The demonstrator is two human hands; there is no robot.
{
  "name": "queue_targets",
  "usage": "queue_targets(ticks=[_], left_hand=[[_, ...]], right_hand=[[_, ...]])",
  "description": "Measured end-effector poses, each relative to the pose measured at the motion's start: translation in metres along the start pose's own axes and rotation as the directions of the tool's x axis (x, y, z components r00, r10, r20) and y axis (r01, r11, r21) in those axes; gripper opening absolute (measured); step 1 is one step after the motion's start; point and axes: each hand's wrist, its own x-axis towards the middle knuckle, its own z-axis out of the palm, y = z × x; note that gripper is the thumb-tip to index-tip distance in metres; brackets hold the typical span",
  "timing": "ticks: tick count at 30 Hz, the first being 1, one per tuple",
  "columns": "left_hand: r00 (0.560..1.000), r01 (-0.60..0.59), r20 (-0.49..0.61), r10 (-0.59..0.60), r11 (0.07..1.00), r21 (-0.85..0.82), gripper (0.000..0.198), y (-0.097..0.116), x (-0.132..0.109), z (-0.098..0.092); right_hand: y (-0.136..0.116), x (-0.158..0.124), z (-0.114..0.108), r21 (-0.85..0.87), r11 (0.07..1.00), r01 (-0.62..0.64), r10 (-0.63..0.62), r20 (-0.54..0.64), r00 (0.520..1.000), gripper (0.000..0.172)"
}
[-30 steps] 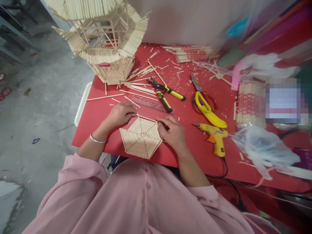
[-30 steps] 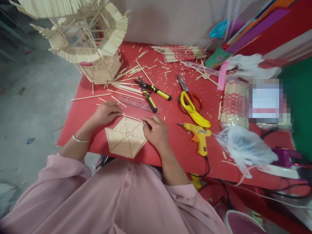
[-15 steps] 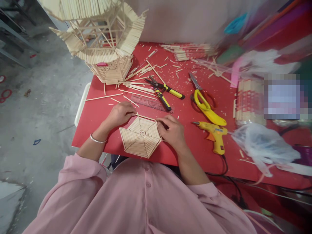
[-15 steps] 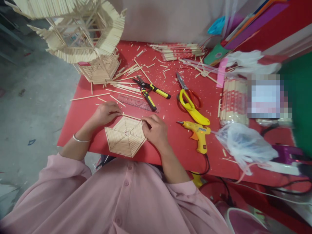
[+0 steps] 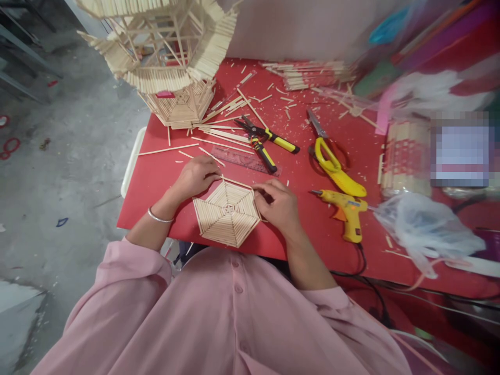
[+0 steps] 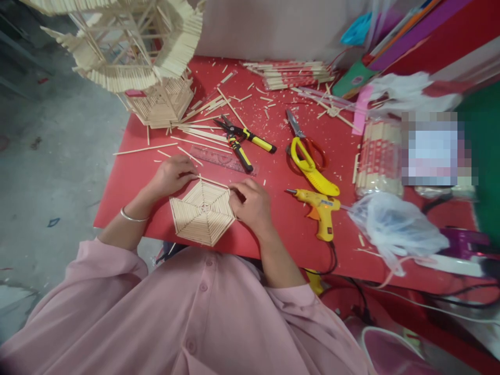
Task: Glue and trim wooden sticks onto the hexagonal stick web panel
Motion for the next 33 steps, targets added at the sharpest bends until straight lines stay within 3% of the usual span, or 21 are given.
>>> queue_targets(ticks=[33], left_hand=[[0.999,-0.045,-0.019,0.045,0.999,-0.026,0.016,-0.0044,-0.0008,0.0014]], right_hand=[[0.0013,-0.0001,-0.0004,0.015,0.999,0.032,-0.032,0.007,0.999,0.022]])
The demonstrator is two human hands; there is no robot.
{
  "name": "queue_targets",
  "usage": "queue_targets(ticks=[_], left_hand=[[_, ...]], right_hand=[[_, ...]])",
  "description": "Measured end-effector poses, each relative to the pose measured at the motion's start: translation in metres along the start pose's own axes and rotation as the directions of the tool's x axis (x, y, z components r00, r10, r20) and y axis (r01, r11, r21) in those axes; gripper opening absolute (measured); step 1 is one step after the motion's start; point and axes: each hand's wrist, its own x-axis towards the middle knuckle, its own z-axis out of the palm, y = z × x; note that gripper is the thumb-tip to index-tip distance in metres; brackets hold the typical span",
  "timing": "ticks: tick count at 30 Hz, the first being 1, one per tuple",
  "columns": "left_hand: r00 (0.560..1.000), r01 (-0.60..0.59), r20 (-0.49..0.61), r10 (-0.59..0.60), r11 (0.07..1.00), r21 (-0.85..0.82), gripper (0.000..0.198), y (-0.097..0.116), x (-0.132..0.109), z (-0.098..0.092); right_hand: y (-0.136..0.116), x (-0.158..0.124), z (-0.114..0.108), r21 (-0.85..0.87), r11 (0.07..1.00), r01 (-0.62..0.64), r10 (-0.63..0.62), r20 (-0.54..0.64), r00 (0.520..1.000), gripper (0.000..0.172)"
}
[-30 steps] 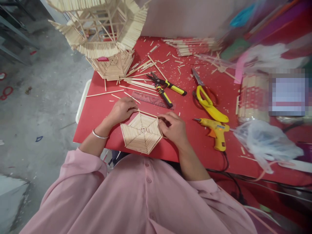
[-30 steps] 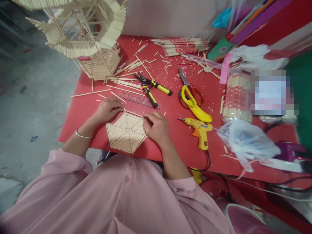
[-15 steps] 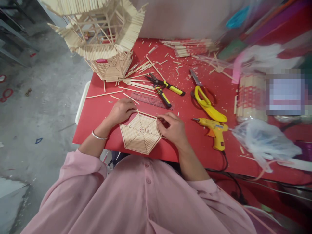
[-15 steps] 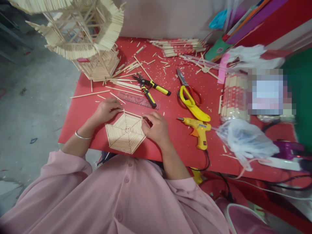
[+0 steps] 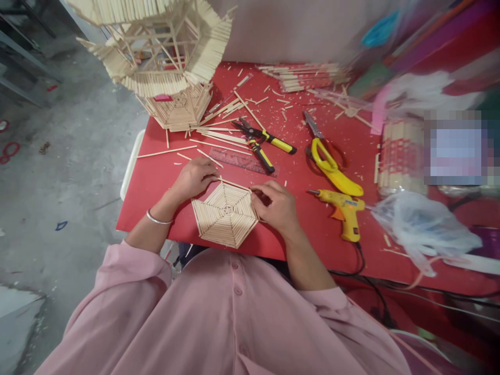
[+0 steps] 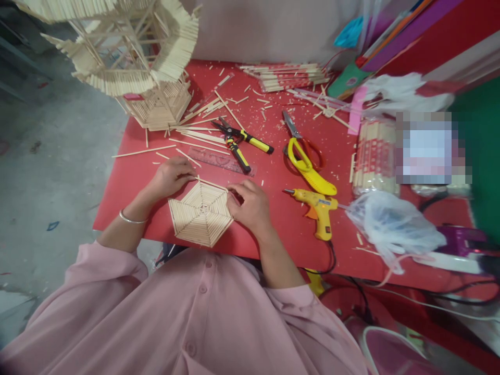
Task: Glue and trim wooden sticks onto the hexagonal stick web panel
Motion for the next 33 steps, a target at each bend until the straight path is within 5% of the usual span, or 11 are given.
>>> queue_targets(ticks=[33], left_hand=[[0.999,-0.037,-0.029,0.04,0.997,0.073,0.017,-0.0038,-0.0003,0.0078]], right_hand=[[-0.0001,-0.0001,-0.0015,-0.05,0.998,0.041,-0.041,0.0,0.999,0.019]])
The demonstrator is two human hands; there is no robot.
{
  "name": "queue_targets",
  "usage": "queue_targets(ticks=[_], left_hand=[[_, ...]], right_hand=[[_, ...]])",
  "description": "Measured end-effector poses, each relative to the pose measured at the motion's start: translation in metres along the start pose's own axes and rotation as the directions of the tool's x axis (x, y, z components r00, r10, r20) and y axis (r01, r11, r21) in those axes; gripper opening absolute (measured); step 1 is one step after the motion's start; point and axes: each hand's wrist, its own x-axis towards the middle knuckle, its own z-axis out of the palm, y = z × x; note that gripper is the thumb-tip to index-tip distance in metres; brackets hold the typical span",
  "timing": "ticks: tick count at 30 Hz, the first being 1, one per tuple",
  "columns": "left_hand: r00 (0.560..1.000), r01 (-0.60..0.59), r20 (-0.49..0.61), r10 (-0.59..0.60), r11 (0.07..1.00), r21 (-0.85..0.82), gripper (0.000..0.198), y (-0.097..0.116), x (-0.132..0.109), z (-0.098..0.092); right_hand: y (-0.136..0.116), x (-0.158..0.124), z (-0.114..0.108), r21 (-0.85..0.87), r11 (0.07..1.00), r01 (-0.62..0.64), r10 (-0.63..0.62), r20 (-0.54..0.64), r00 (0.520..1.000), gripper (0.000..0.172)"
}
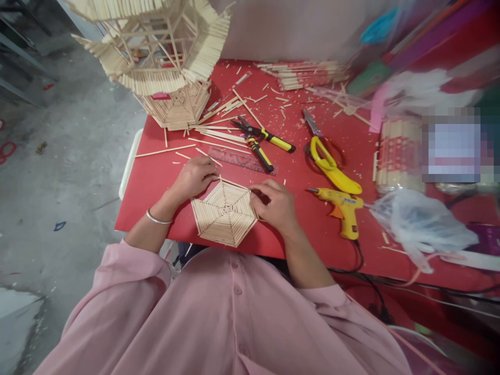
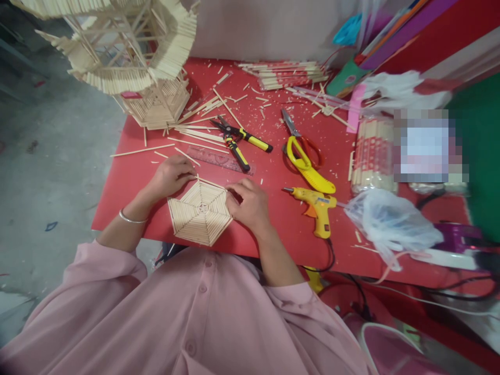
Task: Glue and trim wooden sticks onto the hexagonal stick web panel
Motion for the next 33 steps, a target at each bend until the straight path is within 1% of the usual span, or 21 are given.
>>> queue_targets(ticks=[14,20,29,33], left_hand=[[1.0,-0.011,-0.008,0.011,1.0,-0.008,0.016,0.0004,0.0007,-0.0006],[0.999,-0.032,-0.008,0.032,0.999,-0.015,0.016,-0.0012,0.001,-0.0005],[1.0,-0.01,-0.002,0.01,1.0,0.019,0.015,-0.0008,0.0012,0.0011],[1.0,-0.021,-0.002,0.021,1.0,0.006,0.016,0.0018,0.0017,-0.0008]], right_hand=[[-0.0001,0.0004,0.0003,0.001,1.0,-0.006,0.006,0.011,1.0,0.022],[-0.0007,0.0005,0.0002,-0.014,1.0,-0.005,0.005,0.014,1.0,0.02],[-0.0009,0.0007,0.0,-0.016,1.0,0.021,-0.021,-0.003,1.0,0.02],[-0.0017,0.0013,-0.0007,-0.01,1.0,0.004,-0.004,0.005,1.0,0.02]])
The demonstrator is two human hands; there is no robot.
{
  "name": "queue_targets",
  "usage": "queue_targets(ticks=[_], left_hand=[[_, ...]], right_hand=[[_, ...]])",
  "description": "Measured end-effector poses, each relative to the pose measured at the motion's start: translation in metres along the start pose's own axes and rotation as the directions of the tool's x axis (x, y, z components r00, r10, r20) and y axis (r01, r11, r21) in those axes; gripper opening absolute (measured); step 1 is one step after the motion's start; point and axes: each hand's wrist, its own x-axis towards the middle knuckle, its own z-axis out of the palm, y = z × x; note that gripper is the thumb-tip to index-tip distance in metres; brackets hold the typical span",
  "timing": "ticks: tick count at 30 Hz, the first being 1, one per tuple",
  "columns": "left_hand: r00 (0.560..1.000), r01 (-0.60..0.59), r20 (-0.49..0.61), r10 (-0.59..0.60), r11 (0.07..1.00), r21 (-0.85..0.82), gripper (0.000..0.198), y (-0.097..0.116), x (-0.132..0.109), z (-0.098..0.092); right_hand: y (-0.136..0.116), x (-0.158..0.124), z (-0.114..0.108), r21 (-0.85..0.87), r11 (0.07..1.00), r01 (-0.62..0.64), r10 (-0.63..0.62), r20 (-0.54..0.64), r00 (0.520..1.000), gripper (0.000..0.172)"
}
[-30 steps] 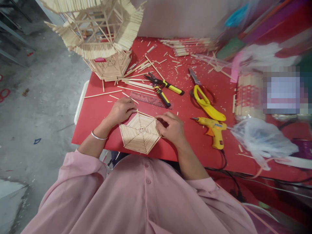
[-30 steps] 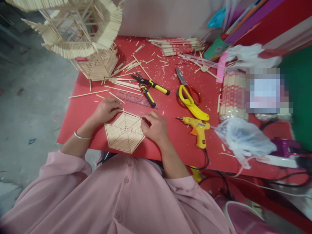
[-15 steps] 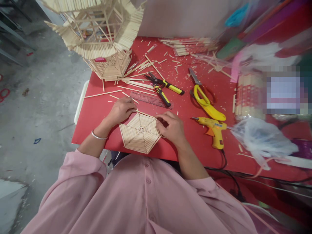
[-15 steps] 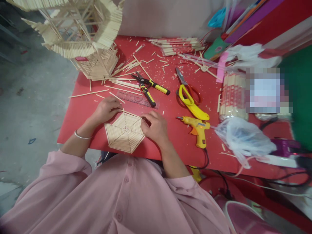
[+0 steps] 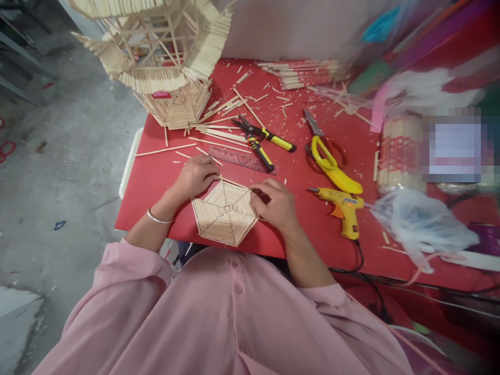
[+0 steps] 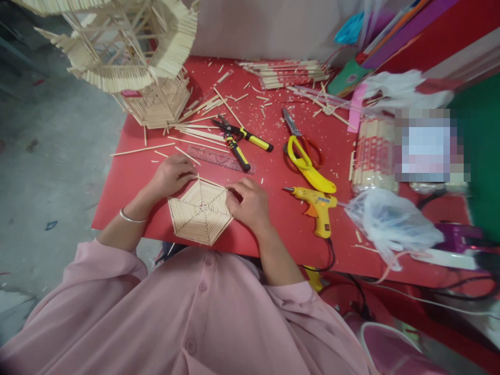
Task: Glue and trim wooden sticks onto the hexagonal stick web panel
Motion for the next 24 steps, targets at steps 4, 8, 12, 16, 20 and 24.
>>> queue_targets(ticks=[4,8,12,16,20,24], left_hand=[[1.0,0.02,0.019,-0.02,1.0,0.003,0.018,0.0024,0.0011,-0.0019],[0.999,0.037,0.025,-0.037,0.999,-0.005,0.018,0.0033,0.0015,-0.0021],[0.999,0.038,0.027,-0.038,0.999,-0.007,0.017,0.004,0.0017,-0.0025],[0.999,0.034,0.032,-0.034,0.999,0.003,0.018,0.0044,0.002,-0.003],[0.999,0.027,0.029,-0.027,1.0,-0.001,0.019,0.0047,0.0022,-0.0033],[0.998,0.037,0.045,-0.037,0.999,-0.003,0.019,0.0054,0.0024,-0.0042]], right_hand=[[-0.0009,0.0003,-0.0007,0.012,1.0,-0.028,0.027,0.031,0.999,0.021],[-0.0007,0.0002,-0.0005,0.008,0.999,-0.037,0.036,0.028,0.999,0.02],[0.0,0.0,0.0003,0.001,1.0,-0.025,0.025,0.017,1.0,0.021],[0.0003,0.0,0.0004,0.008,1.0,0.0,0.0,0.005,1.0,0.021],[0.0,0.0,-0.0002,0.012,1.0,-0.014,0.014,0.016,1.0,0.02],[-0.0013,0.0002,-0.0008,0.002,1.0,-0.029,0.028,0.022,0.999,0.021]])
